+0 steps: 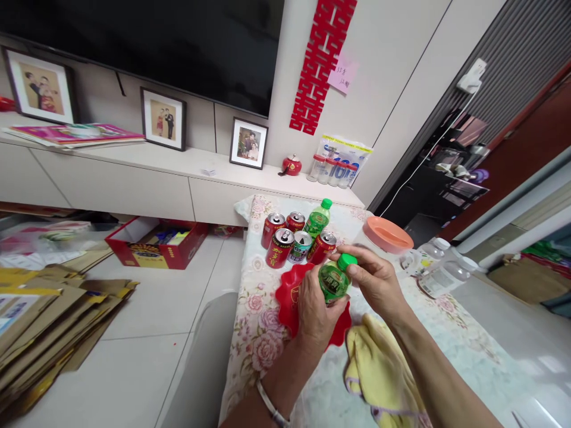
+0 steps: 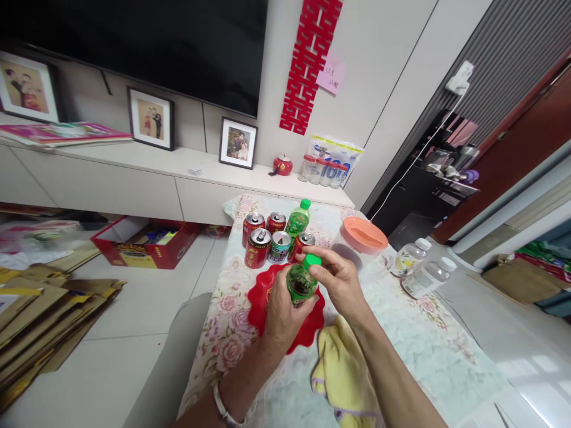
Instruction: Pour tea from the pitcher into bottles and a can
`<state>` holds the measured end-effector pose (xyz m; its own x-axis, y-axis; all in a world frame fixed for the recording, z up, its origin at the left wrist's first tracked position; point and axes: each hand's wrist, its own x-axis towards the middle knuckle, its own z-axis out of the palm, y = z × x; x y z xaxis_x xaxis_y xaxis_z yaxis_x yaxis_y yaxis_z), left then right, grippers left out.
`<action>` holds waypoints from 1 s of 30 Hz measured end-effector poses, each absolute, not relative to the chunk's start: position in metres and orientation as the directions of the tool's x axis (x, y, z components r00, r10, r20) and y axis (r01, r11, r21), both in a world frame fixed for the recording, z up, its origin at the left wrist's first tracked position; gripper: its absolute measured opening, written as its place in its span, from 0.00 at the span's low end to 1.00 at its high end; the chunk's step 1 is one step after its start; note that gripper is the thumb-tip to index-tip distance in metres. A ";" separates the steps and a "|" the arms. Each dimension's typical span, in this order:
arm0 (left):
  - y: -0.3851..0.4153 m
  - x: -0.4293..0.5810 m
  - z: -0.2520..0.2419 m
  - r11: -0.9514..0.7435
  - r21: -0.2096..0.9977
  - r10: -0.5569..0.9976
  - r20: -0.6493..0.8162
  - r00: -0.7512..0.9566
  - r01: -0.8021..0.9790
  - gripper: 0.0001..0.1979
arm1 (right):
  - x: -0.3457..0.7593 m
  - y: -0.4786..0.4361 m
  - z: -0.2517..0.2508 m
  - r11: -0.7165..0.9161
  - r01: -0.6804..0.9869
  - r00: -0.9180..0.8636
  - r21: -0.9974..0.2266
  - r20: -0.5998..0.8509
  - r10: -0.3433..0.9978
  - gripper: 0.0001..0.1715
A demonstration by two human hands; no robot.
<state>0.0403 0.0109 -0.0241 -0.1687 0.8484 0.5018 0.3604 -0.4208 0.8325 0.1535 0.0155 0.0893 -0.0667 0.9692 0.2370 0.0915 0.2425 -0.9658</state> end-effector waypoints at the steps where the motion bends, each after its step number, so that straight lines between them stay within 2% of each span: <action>1: 0.011 0.040 -0.025 -0.414 0.835 0.852 0.496 -0.168 0.361 0.39 | 0.152 0.014 0.088 0.245 0.095 -0.041 -0.965 0.242 0.969 0.25; 10: 0.010 0.039 -0.023 -0.401 0.842 0.862 0.480 -0.161 0.361 0.36 | 0.132 0.004 0.080 0.245 0.092 0.149 -0.965 0.256 0.955 0.23; 15: 0.012 0.037 -0.022 -0.430 0.835 0.847 0.505 -0.166 0.343 0.35 | 0.139 0.005 0.083 0.207 0.038 0.099 -0.978 0.210 0.973 0.30; 20: 0.014 0.034 -0.023 -0.413 0.870 0.856 0.472 -0.211 0.270 0.33 | 0.154 0.000 0.076 0.171 0.032 0.180 -0.985 0.174 0.968 0.32; 30: 0.009 0.024 0.002 -0.138 0.989 0.970 0.147 -0.196 0.056 0.20 | 0.194 -0.060 0.038 -0.012 0.302 0.312 -0.953 0.087 0.946 0.28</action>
<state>0.0239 0.0094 0.0019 -0.1958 0.9696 0.1466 0.0558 -0.1382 0.9888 0.1938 -0.0598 0.0377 0.3119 0.9461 0.0869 0.3022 -0.0121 -0.9532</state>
